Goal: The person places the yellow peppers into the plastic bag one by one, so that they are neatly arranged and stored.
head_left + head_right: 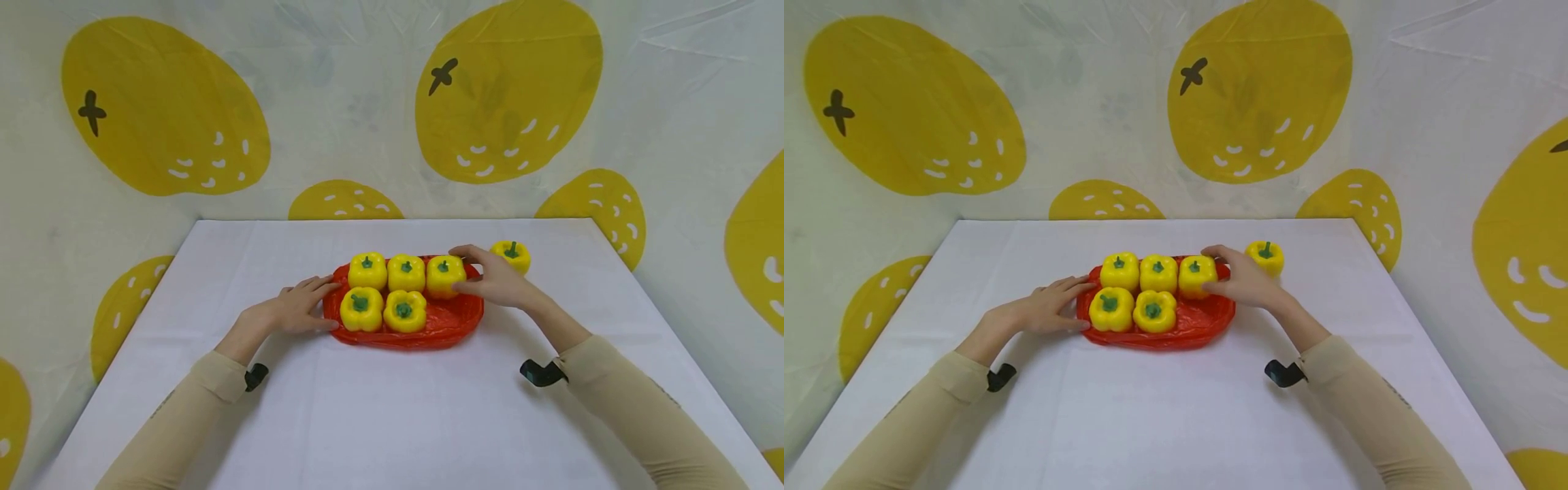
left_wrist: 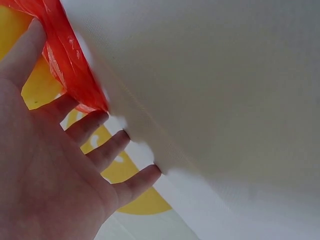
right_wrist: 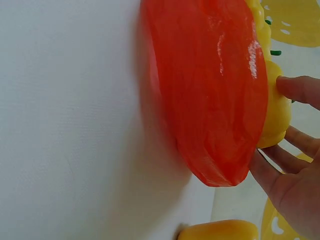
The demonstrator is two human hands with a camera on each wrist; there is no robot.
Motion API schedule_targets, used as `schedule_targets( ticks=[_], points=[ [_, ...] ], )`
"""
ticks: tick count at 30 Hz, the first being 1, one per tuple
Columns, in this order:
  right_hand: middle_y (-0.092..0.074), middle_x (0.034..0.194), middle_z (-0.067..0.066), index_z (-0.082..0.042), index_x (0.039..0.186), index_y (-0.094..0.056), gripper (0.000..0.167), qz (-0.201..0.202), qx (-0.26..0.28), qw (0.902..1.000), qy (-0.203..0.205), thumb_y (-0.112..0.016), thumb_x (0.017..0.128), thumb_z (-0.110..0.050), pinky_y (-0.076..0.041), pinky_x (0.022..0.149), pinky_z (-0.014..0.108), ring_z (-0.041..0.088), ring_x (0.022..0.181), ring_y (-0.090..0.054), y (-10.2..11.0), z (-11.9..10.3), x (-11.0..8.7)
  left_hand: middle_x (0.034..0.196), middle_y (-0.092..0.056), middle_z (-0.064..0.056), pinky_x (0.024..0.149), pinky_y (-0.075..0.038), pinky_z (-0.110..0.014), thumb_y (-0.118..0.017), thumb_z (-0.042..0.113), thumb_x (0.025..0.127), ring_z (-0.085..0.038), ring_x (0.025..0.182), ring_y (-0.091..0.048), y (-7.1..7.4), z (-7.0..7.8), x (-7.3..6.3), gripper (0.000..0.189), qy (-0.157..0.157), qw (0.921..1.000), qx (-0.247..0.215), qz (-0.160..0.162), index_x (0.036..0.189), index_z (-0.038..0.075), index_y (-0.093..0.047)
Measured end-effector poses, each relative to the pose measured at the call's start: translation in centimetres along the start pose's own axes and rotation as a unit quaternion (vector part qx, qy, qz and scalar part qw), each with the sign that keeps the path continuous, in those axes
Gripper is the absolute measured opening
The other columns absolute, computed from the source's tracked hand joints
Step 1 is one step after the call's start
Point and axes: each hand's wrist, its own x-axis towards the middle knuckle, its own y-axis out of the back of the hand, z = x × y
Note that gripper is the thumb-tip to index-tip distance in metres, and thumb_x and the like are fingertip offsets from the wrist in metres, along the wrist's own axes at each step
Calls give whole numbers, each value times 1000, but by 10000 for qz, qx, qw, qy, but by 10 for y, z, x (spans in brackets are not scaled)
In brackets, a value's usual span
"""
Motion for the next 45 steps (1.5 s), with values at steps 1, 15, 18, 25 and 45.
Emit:
schedule_targets(
  ticks=[1,15,18,25,45],
  points=[
    [-55,142,13,-7,146,-50,62,0,-25,10000,-7,-77,92,-18,-53,100,51,34,130,-50,-1,1,0,168,-21,-16,113,-17,-75,-68,57,92,-41,153,-17,0,0,-1,90,13,10000,-3,-7,162,15,-31],
    [-47,151,15,-6,152,-41,72,79,161,9998,14,-78,92,-18,-53,99,50,36,136,-47,-3,6,-1,168,-22,-16,114,-19,-73,-67,57,93,-41,153,-17,-1,0,-1,89,-46,10000,40,65,162,15,-31],
    [-46,151,16,-6,152,-41,71,129,228,9997,-6,-79,92,-18,-53,99,50,36,136,-47,-1,6,-3,168,-22,-16,114,-19,-73,-67,57,93,-41,152,-17,-2,0,-1,89,-51,10000,39,71,162,15,-32],
    [-47,149,18,-6,150,-41,66,264,319,9990,-171,-76,94,-16,-52,100,52,38,134,-50,8,7,-8,167,-23,-16,113,-19,-74,-68,54,93,-40,152,-18,0,1,-3,86,-98,9999,64,116,161,14,-33],
    [-57,139,14,-7,140,-53,48,1245,346,9909,-376,-72,98,-19,-48,86,11,34,126,-56,50,21,-32,168,-22,-16,114,-19,-72,-67,56,93,-40,153,-17,-1,-1,-1,88,-92,9999,54,67,162,15,-32]
  ],
)
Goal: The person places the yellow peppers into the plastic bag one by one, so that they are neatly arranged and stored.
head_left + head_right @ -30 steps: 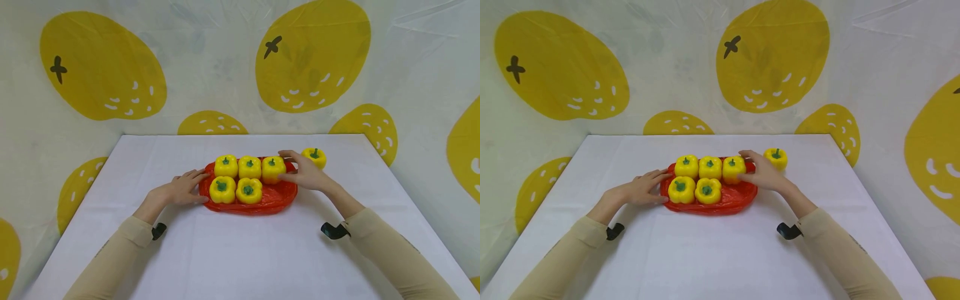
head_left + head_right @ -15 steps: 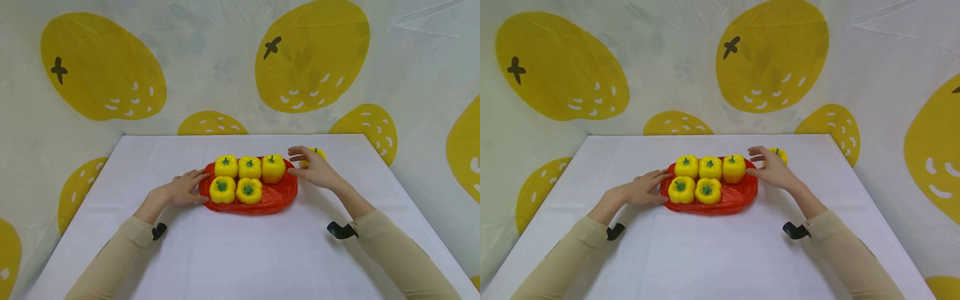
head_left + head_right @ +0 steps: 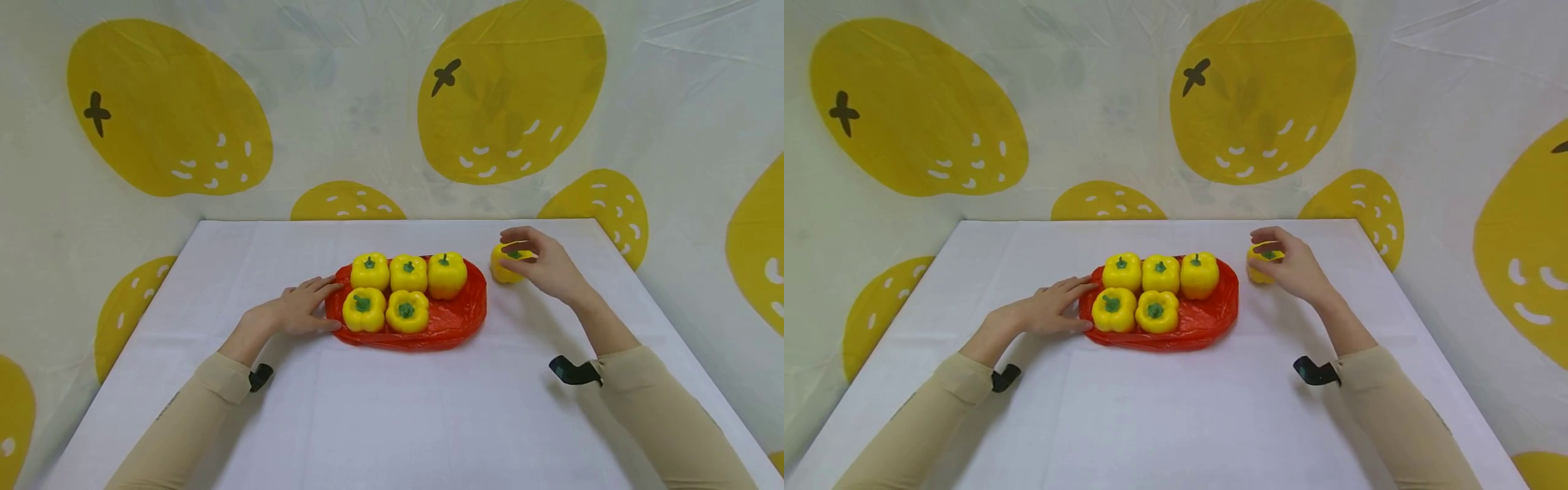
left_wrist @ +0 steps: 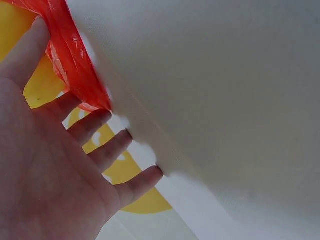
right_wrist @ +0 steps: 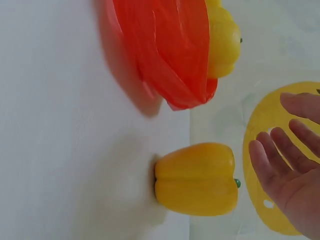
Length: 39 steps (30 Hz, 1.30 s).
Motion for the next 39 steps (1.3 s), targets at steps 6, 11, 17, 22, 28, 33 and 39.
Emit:
schedule_targets(
  ticks=[6,11,17,22,28,33,39],
  points=[
    [-57,138,17,-3,140,-54,46,589,-155,9981,-25,-70,100,-17,-50,100,25,34,125,-53,7,14,0,167,-23,-16,113,-19,-73,-67,57,93,-40,152,-18,-1,-1,1,88,-28,10000,17,27,162,14,-32],
    [-51,144,19,-3,144,-51,54,710,-251,9965,-353,-71,99,-25,-41,110,57,38,131,-45,12,32,4,167,-23,-16,113,-19,-74,-66,58,93,-40,152,-18,-1,-1,1,88,-39,10000,2,36,162,14,-32],
    [-35,158,20,-9,156,-39,73,148,-129,9967,-783,-73,97,-36,-34,111,66,45,142,-32,18,48,9,167,-23,-16,113,-18,-74,-67,57,93,-40,152,-18,0,0,1,89,-15,10000,-25,26,162,14,-32],
    [-25,165,20,-14,162,-28,82,-305,13,9958,-860,-72,97,-38,-27,111,73,44,149,-23,21,56,9,167,-23,-16,114,-19,-73,-67,56,93,-40,153,-18,1,1,0,88,2,10000,-2,26,162,14,-32],
    [-22,166,20,-12,163,-25,85,-673,64,9948,-766,-73,97,-33,-21,112,74,45,151,-19,22,63,10,168,-23,-15,114,-18,-73,-66,57,93,-39,153,-17,1,1,0,88,35,10000,-20,31,162,15,-32],
    [-26,164,23,-5,161,-27,80,-821,60,9941,-703,-73,97,-23,-21,112,74,50,149,-21,20,69,13,168,-21,-14,115,-16,-72,-66,58,93,-39,153,-16,0,0,1,88,60,10000,-35,10,163,17,-31],
    [-28,162,25,-2,160,-27,77,-784,144,9946,-661,-71,98,-15,-27,113,69,52,143,-30,16,73,12,168,-22,-15,115,-16,-73,-67,57,93,-39,153,-16,-1,-1,1,88,69,9999,-81,-4,163,17,-31]
  ],
)
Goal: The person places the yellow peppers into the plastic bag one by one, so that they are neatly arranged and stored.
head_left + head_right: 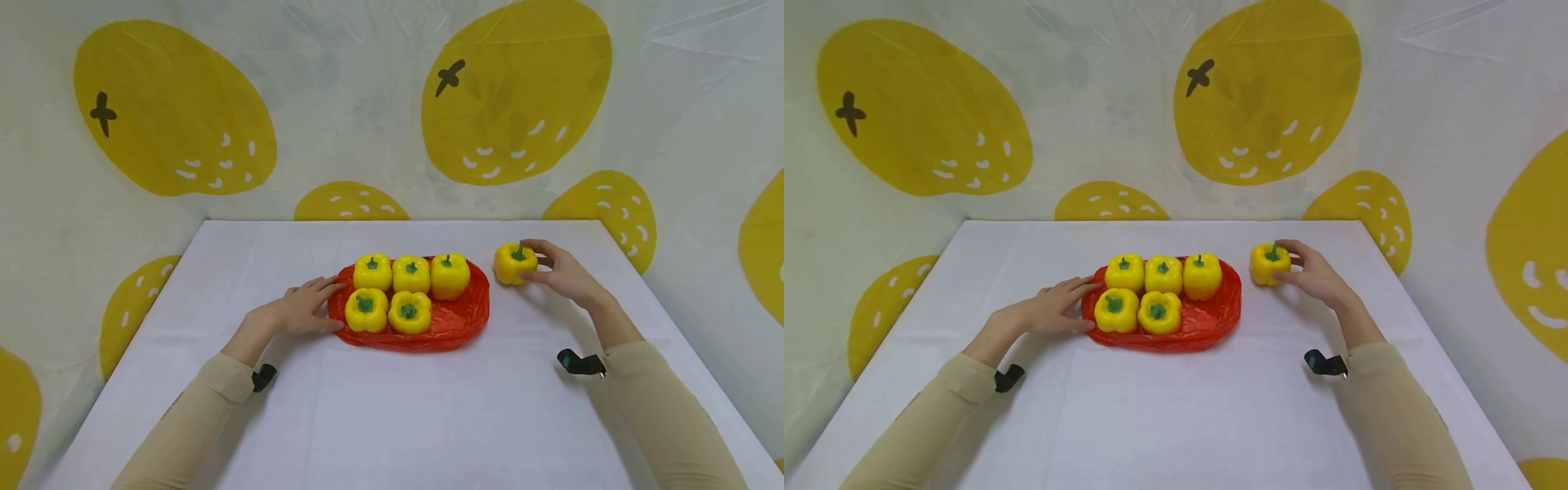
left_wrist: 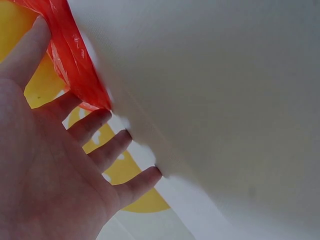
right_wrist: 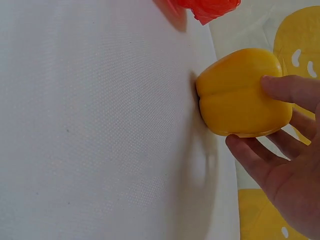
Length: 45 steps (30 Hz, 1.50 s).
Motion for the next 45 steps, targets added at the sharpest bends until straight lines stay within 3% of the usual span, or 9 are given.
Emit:
schedule_targets(
  ticks=[17,27,39,42,45],
  points=[
    [-32,161,24,-3,159,-30,80,323,-235,9988,-286,-74,96,-25,-36,108,69,49,140,-36,-4,-6,-7,168,-23,-15,113,-17,-75,-68,58,92,-40,152,-18,-3,1,2,88,32,10000,-45,31,162,17,-32],
    [-39,156,24,-2,155,-38,77,801,-333,9962,56,-78,93,-27,-43,102,67,49,136,-42,-7,-20,-19,168,-23,-15,114,-16,-73,-69,56,92,-40,153,-17,-4,1,0,88,32,10000,-70,48,162,17,-33],
    [-42,155,21,-7,155,-41,76,919,-334,9948,282,-77,94,-31,-50,96,65,47,134,-45,-16,-56,-40,168,-23,-15,114,-16,-74,-68,57,92,-40,153,-17,-4,0,-3,88,50,9999,-122,80,162,17,-33],
    [-43,154,21,-8,155,-41,75,933,-345,9945,337,-77,94,-31,-53,94,60,46,133,-46,-19,-64,-46,168,-23,-15,115,-15,-73,-68,57,92,-40,153,-17,-3,1,-3,88,53,9999,-107,65,162,17,-32],
    [-44,153,20,-9,156,-41,75,931,-328,9943,404,-78,94,-31,-58,90,42,45,132,-46,-23,-69,-50,168,-22,-14,115,-15,-73,-68,56,92,-39,153,-17,-2,1,-3,88,62,9999,-78,51,162,17,-32]
  ],
)
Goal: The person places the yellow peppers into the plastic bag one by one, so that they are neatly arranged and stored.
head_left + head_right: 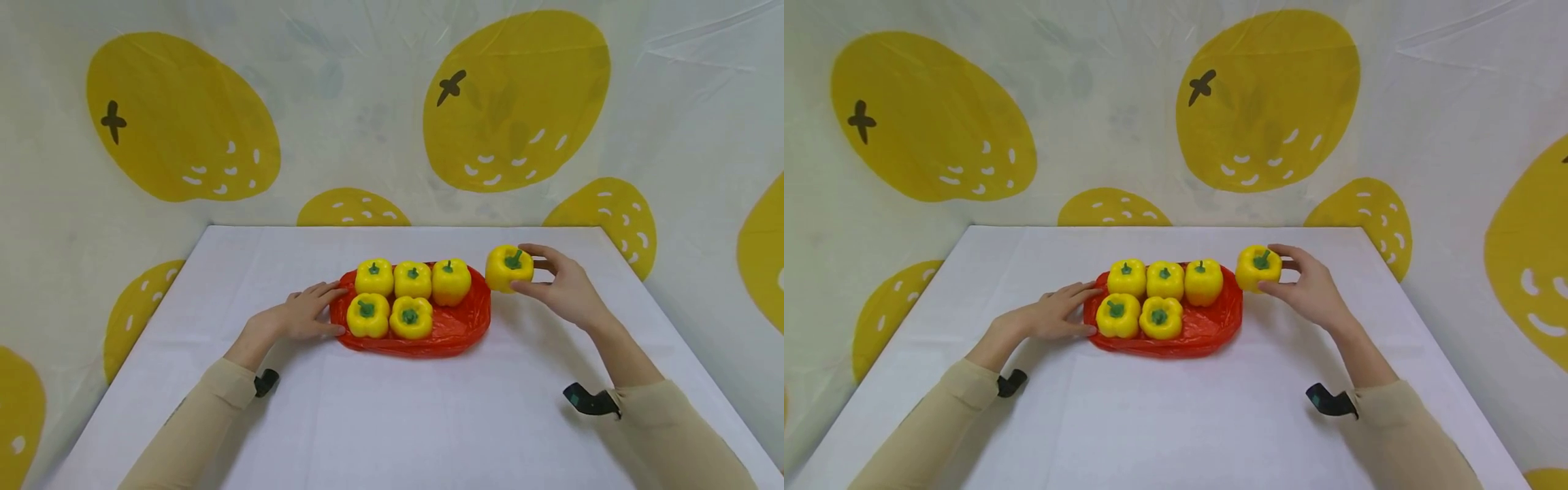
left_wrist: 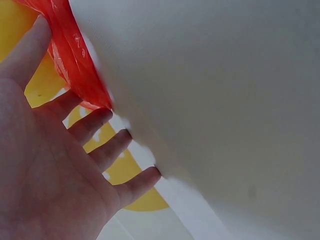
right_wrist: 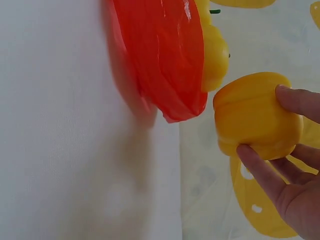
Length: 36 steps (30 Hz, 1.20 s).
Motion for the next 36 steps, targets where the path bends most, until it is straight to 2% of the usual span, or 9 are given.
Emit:
schedule_targets(
  ticks=[3,5,14,21,29,36],
  points=[
    [-45,153,20,-10,156,-41,76,-9,68,10000,52,-78,94,-30,-54,83,21,45,132,-46,-3,-4,-4,168,-23,-15,115,-16,-73,-69,56,92,-39,153,-18,0,0,0,88,-5,10000,-3,-7,162,17,-32],
    [-44,153,19,-10,156,-41,75,-31,169,9998,100,-78,94,-28,-52,80,15,44,132,-46,-6,-7,-5,168,-23,-15,115,-16,-73,-69,56,92,-39,153,-18,1,0,0,88,10,10000,-20,-6,162,17,-32],
    [-46,152,13,-10,153,-45,72,-91,481,9977,461,-81,92,-23,-53,82,14,39,132,-49,-17,-29,-15,168,-23,-15,115,-16,-73,-68,56,92,-40,153,-17,1,-1,1,88,2,10000,-42,-2,162,17,-32],
    [-49,150,11,-9,149,-49,68,-260,512,9962,651,-82,91,-21,-55,85,20,37,130,-51,-35,-37,-23,168,-23,-15,114,-16,-73,-69,57,91,-40,152,-18,1,-2,1,89,-5,10000,-26,6,162,17,-32],
    [-48,148,14,-3,147,-44,70,-452,432,9961,624,-81,88,-13,-56,92,50,37,132,-49,-54,-45,-28,167,-24,-15,114,-16,-74,-69,55,92,-40,152,-18,1,0,1,88,-22,10000,-52,8,162,17,-33],
    [-48,144,16,-1,144,-45,69,-472,326,9959,697,-80,85,-8,-58,90,51,36,128,-50,-67,-47,-27,167,-24,-15,114,-16,-74,-69,56,92,-40,152,-18,1,0,1,88,-30,10000,-46,23,162,17,-33]
  ],
)
